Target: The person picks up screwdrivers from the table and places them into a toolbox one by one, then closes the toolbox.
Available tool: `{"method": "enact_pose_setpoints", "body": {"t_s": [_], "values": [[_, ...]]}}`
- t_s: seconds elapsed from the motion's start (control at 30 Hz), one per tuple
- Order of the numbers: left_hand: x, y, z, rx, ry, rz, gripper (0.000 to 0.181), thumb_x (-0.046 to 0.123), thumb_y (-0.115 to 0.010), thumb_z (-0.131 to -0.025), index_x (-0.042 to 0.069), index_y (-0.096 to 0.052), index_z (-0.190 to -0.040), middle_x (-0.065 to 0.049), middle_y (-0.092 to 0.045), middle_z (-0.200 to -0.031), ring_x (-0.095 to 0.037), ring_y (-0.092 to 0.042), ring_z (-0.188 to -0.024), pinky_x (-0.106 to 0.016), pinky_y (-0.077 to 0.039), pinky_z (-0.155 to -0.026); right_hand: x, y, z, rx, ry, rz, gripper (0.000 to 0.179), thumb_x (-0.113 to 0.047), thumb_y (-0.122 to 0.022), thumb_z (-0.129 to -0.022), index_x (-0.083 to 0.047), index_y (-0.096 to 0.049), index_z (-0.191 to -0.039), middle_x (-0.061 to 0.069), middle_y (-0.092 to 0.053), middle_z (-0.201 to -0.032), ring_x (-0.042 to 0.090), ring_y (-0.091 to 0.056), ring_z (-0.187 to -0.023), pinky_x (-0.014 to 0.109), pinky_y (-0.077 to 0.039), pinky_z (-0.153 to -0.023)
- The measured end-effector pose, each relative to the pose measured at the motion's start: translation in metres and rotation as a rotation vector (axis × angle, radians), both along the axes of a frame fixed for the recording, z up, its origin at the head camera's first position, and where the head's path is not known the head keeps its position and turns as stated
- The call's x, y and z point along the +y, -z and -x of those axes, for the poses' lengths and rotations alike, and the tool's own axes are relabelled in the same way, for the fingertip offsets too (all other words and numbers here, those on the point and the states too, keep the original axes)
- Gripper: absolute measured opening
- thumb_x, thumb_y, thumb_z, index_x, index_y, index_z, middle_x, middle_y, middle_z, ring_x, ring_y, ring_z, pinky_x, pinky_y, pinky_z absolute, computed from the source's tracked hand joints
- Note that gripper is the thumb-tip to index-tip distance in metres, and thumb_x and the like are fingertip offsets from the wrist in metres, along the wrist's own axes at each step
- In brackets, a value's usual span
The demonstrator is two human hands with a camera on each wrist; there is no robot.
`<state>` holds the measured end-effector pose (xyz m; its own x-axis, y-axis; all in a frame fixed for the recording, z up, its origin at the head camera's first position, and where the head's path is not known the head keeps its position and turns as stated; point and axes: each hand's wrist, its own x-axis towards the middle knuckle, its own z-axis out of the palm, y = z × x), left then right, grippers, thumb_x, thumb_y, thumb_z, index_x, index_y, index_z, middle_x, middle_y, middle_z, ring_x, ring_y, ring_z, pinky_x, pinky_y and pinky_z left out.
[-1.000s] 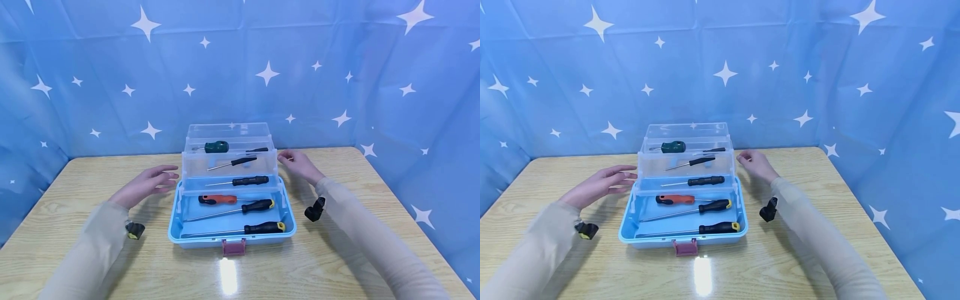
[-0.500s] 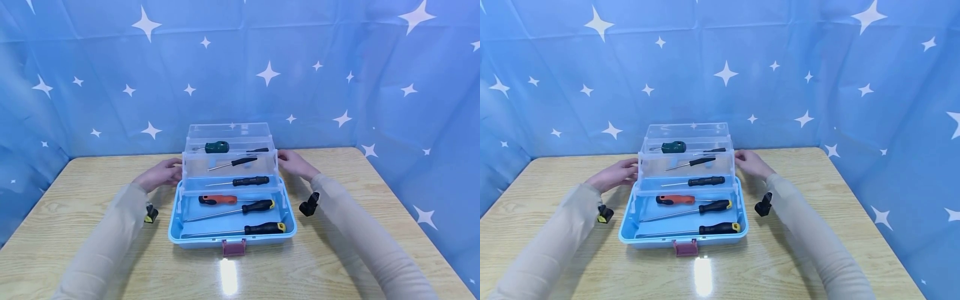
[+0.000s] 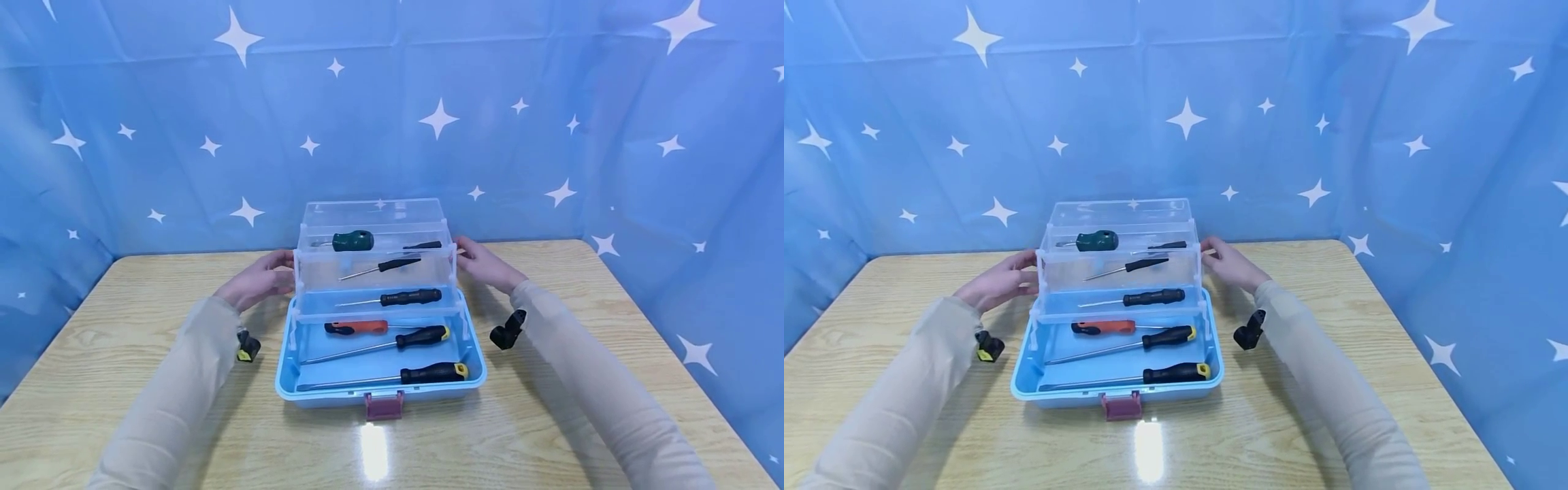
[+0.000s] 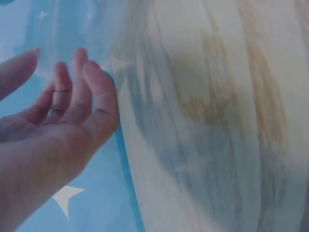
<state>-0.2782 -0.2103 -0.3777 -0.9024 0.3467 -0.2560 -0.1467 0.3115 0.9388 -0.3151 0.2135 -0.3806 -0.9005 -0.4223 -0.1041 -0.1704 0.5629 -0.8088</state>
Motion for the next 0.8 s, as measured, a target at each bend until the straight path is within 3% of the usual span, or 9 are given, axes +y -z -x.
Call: {"method": "enact_pose_setpoints", "body": {"t_s": [0.3,0.43,0.57,0.67,0.8], "values": [[-0.002,-0.006,-0.009,0.228,-0.037,-0.034,0.044,-0.008,-0.048,-0.092,0.005,-0.036,-0.132,-0.018,-0.042,-0.125,-0.026,-0.054,-0.106,-0.031,-0.049,-0.089,0.001,-0.005,-0.013,0.128,0.025,0.225,0.035,-0.017,-0.045,-0.104,-0.005,-0.039,-0.136,0.015,-0.04,-0.139,0.036,-0.043,-0.128,0.054,-0.035,-0.104],[-0.002,-0.01,-0.013,0.306,-0.041,-0.055,0.037,-0.007,-0.05,-0.095,0.01,-0.039,-0.126,-0.016,-0.046,-0.118,-0.027,-0.055,-0.107,-0.031,-0.049,-0.088,0.001,-0.005,-0.021,0.253,0.016,0.313,0.031,-0.008,-0.043,-0.103,-0.001,-0.039,-0.134,0.018,-0.045,-0.131,0.032,-0.052,-0.116,0.043,-0.044,-0.096],[0.002,-0.012,-0.014,0.37,-0.036,-0.09,0.035,-0.006,-0.05,-0.096,0.01,-0.04,-0.125,-0.016,-0.047,-0.117,-0.029,-0.053,-0.109,-0.03,-0.049,-0.087,0.001,-0.005,-0.024,0.379,0.017,0.39,0.029,0.003,-0.043,-0.101,0.005,-0.041,-0.129,0.019,-0.05,-0.119,0.02,-0.058,-0.103,0.026,-0.049,-0.086],[0.005,-0.013,-0.014,0.421,-0.054,-0.086,0.033,-0.007,-0.049,-0.096,0.008,-0.041,-0.124,-0.016,-0.049,-0.116,-0.03,-0.054,-0.108,-0.03,-0.049,-0.087,-0.001,-0.009,-0.028,0.43,0.033,0.393,0.029,0.005,-0.045,-0.099,0.007,-0.042,-0.128,0.018,-0.052,-0.115,0.012,-0.059,-0.097,0.021,-0.049,-0.081],[0.01,-0.013,-0.013,0.492,-0.09,-0.057,0.034,-0.012,-0.048,-0.094,0.001,-0.04,-0.124,-0.016,-0.049,-0.114,-0.03,-0.054,-0.107,-0.03,-0.05,-0.086,-0.004,-0.017,-0.036,0.469,0.064,0.356,0.026,0.007,-0.046,-0.098,0.008,-0.044,-0.124,0.021,-0.053,-0.113,0.017,-0.059,-0.096,0.024,-0.048,-0.081]]}}
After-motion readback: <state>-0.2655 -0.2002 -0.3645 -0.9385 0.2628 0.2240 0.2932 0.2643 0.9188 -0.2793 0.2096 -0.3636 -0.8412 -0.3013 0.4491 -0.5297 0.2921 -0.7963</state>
